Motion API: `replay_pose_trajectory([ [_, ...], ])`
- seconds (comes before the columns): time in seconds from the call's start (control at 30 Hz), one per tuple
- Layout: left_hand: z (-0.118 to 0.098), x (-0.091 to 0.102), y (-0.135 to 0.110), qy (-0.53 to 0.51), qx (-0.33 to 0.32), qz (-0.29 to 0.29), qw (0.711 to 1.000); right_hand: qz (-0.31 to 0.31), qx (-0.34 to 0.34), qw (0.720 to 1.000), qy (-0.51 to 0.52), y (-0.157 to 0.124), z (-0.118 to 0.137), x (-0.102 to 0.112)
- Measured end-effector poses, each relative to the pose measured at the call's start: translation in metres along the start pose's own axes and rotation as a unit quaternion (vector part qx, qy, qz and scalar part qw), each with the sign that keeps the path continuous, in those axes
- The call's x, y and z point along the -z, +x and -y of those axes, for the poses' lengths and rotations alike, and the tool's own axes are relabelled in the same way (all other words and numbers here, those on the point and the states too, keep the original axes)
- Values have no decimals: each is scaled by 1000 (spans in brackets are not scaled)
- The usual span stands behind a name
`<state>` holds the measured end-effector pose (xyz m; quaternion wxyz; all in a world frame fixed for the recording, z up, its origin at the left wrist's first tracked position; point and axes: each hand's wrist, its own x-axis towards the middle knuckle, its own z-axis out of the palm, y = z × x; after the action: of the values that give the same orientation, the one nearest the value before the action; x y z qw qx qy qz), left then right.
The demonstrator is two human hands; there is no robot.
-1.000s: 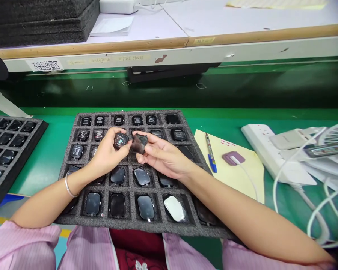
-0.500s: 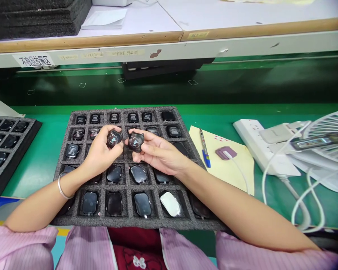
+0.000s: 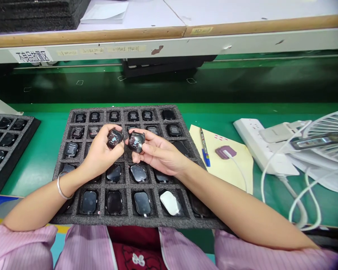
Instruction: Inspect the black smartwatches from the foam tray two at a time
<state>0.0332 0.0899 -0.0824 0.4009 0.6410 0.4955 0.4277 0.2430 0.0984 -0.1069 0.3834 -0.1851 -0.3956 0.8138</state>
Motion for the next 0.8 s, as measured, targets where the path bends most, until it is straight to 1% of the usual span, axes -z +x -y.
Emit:
replay_pose_trajectory([
  [0.07, -2, -1, 0, -11, 6, -3, 1000, 0, 2, 1000, 2, 0, 0, -1],
  [0.23, -4, -3, -1, 0, 16, 1, 1000, -1, 6, 1000, 0, -1, -1, -2],
  [0.37, -4, -3, -2, -20, 11, 0, 1000, -5, 8, 1000, 1, -1, -1, -2],
  [0.57, -3, -3, -2, -2, 2, 2, 1000, -2, 4, 1000, -2, -2, -1, -3],
  [0.8, -2, -4, -2, -20, -18, 6, 1000, -8, 9, 1000, -15, -2, -1, -3],
])
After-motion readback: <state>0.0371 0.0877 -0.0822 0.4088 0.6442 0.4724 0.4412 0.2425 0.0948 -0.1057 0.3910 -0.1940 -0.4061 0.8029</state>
